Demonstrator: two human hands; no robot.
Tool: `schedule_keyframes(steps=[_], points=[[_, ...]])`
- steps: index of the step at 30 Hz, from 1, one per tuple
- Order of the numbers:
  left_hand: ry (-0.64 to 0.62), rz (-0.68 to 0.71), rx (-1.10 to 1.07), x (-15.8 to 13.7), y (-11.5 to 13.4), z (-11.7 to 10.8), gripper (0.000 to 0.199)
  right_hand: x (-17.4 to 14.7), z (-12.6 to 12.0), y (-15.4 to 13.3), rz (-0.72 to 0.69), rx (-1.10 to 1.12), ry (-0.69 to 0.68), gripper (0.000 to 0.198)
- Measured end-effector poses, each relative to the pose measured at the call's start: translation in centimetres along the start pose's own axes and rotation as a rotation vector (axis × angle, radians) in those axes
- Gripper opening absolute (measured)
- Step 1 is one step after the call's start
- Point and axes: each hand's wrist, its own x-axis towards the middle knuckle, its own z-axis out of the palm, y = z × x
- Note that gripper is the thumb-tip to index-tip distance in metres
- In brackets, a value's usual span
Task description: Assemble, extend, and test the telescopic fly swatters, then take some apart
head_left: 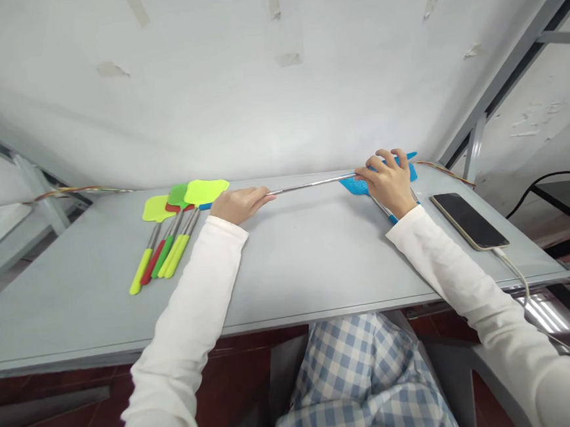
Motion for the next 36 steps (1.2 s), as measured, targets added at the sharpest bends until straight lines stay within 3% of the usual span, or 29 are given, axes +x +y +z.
schedule_keyframes(steps=[2,5,6,8,12,16,28,32,36], points=[[0.024,-0.049,-0.002,-0.9,-2.0,-0.1,0.055,-0.7,0.1,2.4,0.062,-0.013,0.019,0.04],[0.237,-0.256,0.041,-2.7,-6.0,-0.2,0.056,-1.9,0.3,6.5,0.341,-0.063,0.195,0.041],[0.278,-0.289,0.049,-3.1,-6.9,-0.2,0.056,-2.2,0.4,7.3,0.347,-0.061,0.236,0.041],[0.244,-0.216,0.036,-3.4,-7.4,-0.1,0.055,-2.0,0.6,7.2,0.178,-0.026,0.216,0.038],[0.129,-0.024,0.023,-2.4,-4.5,0.4,0.051,-0.6,0.8,2.6,-0.093,-0.039,0.195,0.033],[0.079,0.011,0.009,-1.8,-2.1,0.6,0.049,-0.3,0.8,-0.6,-0.211,-0.007,0.148,0.03],[0.101,-0.069,-0.006,-1.5,-1.3,0.8,0.049,-1.6,0.7,-1.0,-0.243,0.204,-0.113,0.033],[0.069,-0.013,-0.04,-1.2,-0.4,1.1,0.037,-2.0,0.0,-1.5,-0.278,0.277,-0.189,0.034],[0.011,0.092,-0.029,-1.2,0.4,1.2,0.046,-2.3,-0.7,-1.3,-0.317,0.399,-0.259,0.03]])
